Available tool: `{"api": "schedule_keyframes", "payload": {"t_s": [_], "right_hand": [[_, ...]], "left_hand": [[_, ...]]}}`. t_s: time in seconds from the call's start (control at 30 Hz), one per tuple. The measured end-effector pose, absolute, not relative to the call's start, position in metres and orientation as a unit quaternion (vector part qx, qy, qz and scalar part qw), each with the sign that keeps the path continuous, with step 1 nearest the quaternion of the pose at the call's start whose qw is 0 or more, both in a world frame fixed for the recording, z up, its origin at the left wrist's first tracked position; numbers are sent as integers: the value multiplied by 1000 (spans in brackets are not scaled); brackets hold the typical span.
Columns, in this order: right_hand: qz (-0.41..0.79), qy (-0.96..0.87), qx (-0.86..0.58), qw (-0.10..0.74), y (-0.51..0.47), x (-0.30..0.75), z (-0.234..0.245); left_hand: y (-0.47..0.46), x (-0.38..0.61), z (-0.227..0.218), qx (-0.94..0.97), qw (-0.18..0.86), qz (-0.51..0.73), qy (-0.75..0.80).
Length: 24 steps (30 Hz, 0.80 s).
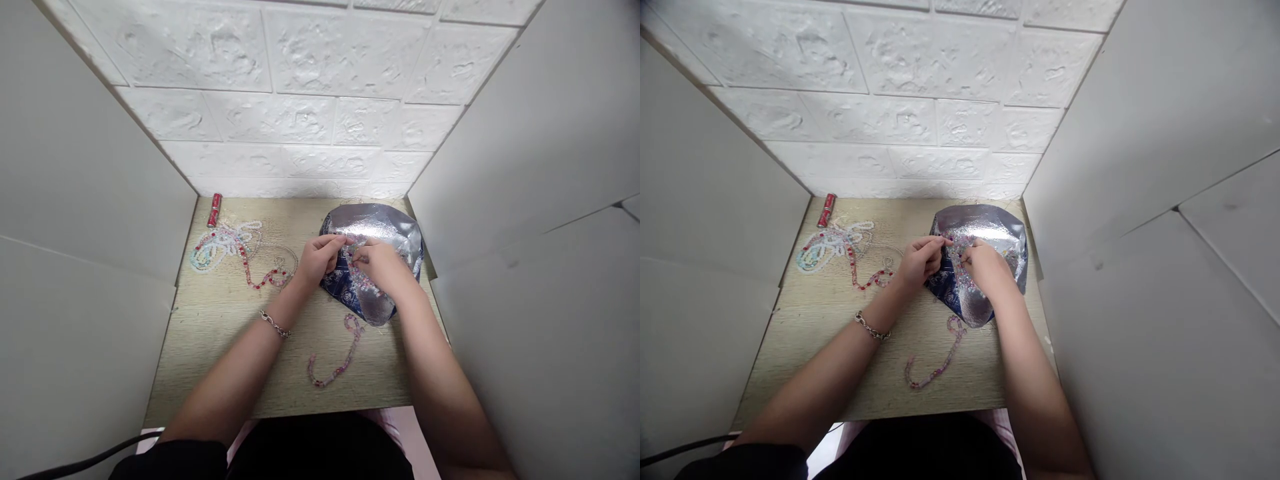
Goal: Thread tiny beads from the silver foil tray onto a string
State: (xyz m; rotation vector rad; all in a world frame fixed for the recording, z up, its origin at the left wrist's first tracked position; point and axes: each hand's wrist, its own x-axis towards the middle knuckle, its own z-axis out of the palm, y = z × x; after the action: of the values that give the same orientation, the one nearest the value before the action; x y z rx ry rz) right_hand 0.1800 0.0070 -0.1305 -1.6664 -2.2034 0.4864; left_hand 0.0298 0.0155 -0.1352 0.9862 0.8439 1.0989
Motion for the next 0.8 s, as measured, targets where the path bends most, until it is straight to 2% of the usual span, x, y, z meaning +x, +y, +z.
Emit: {"api": "schedule_keyframes", "payload": {"t_s": [0.17,0.33,0.47,0.6,0.8], "right_hand": [[170,-778,-578,179,8,177,-134],[213,-743,-574,269,10,175,-125],[315,-674,-562,362,10,173,-113],[456,-591,-506,432,11,173,-113],[602,-475,-440,468,13,175,-121]], "left_hand": [[16,29,-138,442,663,482,364],[14,31,-133,470,634,462,405],[12,34,-131,540,554,463,432],[12,36,-133,569,526,465,428],[14,36,-136,579,520,463,424]]}}
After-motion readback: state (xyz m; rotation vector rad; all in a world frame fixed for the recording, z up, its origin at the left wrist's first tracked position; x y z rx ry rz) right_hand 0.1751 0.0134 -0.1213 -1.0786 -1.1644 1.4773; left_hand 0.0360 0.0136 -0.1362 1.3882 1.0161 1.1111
